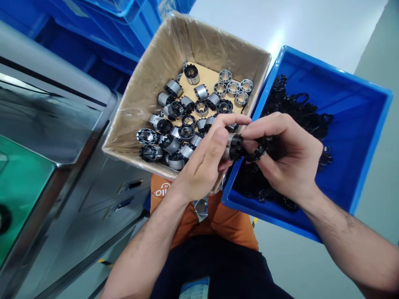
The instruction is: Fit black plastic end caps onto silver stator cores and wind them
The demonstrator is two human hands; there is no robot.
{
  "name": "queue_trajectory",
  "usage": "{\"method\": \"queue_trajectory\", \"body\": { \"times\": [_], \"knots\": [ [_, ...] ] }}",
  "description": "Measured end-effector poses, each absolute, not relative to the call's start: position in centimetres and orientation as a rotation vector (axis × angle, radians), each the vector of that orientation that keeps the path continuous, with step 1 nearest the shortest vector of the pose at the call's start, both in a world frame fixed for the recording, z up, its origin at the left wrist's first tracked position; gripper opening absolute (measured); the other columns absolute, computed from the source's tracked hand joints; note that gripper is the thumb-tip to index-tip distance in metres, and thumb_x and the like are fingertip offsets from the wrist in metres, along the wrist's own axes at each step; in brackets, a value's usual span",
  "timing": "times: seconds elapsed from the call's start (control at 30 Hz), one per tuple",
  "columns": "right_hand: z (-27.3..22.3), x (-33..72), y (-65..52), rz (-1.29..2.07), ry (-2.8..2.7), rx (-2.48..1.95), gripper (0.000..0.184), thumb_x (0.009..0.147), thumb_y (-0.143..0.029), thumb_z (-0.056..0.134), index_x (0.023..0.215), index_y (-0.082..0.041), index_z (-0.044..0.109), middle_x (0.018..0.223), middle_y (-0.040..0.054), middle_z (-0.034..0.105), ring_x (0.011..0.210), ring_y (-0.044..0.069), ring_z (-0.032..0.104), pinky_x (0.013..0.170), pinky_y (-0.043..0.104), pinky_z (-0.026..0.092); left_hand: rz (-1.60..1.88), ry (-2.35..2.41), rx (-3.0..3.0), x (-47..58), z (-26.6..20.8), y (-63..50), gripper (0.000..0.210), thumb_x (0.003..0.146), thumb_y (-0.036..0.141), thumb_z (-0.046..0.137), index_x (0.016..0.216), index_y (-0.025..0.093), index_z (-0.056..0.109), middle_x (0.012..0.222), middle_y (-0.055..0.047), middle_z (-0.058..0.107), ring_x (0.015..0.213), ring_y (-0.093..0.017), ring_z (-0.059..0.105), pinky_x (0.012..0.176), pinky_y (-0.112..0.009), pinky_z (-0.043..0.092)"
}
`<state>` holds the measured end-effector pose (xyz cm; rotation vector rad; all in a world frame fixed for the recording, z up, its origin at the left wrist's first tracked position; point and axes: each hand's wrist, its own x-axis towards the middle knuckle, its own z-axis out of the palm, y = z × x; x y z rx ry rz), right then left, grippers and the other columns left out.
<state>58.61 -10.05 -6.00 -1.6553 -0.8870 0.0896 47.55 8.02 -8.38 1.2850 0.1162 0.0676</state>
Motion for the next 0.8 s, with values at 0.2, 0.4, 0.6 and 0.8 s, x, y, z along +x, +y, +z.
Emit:
{"method": "queue_trajectory", "body": {
  "times": [0.2, 0.4, 0.6, 0.8],
  "knots": [
    [-5.9, 59.1, -9.9, 0.05, -1.046, -1.594, 0.019, 0.112, -0.019, 0.078, 0.114, -0.034, 0.089, 0.108, 0.004, 0.09, 0.097, 0.026, 0.084, 0.09, 0.049, 0.073, 0.07, 0.081, 1.316, 47.4, -8.8, 8.1, 0.059, 0.129, 0.08, 0.049, 0.159, 0.035, 0.072, 0.09, -0.001, 0.06, 0.062, -0.015, 0.05, 0.054, -0.029, 0.05],
    [-6.4, 58.7, -9.9, 0.063, -0.943, -1.633, 0.018, 0.112, -0.019, 0.079, 0.111, -0.034, 0.089, 0.106, 0.0044, 0.088, 0.098, 0.026, 0.082, 0.093, 0.05, 0.074, 0.091, 0.116, 1.328, 47.3, -8.4, 8.1, 0.059, 0.131, 0.078, 0.045, 0.157, 0.033, 0.073, 0.087, 0.0, 0.061, 0.062, -0.015, 0.049, 0.057, -0.031, 0.051],
    [-6.2, 58.5, -10.1, 0.088, -0.929, -1.623, 0.023, 0.11, -0.016, 0.08, 0.111, -0.036, 0.091, 0.105, 0.0042, 0.089, 0.1, 0.028, 0.084, 0.094, 0.053, 0.075, 0.026, 0.17, 1.349, 47.3, -7.6, 8.2, 0.055, 0.128, 0.08, 0.055, 0.153, 0.036, 0.076, 0.084, 0.001, 0.06, 0.064, -0.017, 0.054, 0.06, -0.033, 0.054],
    [-6.0, 57.8, -9.8, 0.136, -0.789, -1.612, 0.017, 0.106, -0.018, 0.088, 0.112, -0.033, 0.093, 0.105, 0.0031, 0.089, 0.091, 0.025, 0.085, 0.081, 0.046, 0.074, -0.016, 0.165, 1.287, 47.2, -7.6, 8.9, 0.065, 0.12, 0.088, 0.065, 0.166, 0.042, 0.068, 0.085, 0.0, 0.065, 0.066, -0.02, 0.062, 0.063, -0.036, 0.059]
  ]
}}
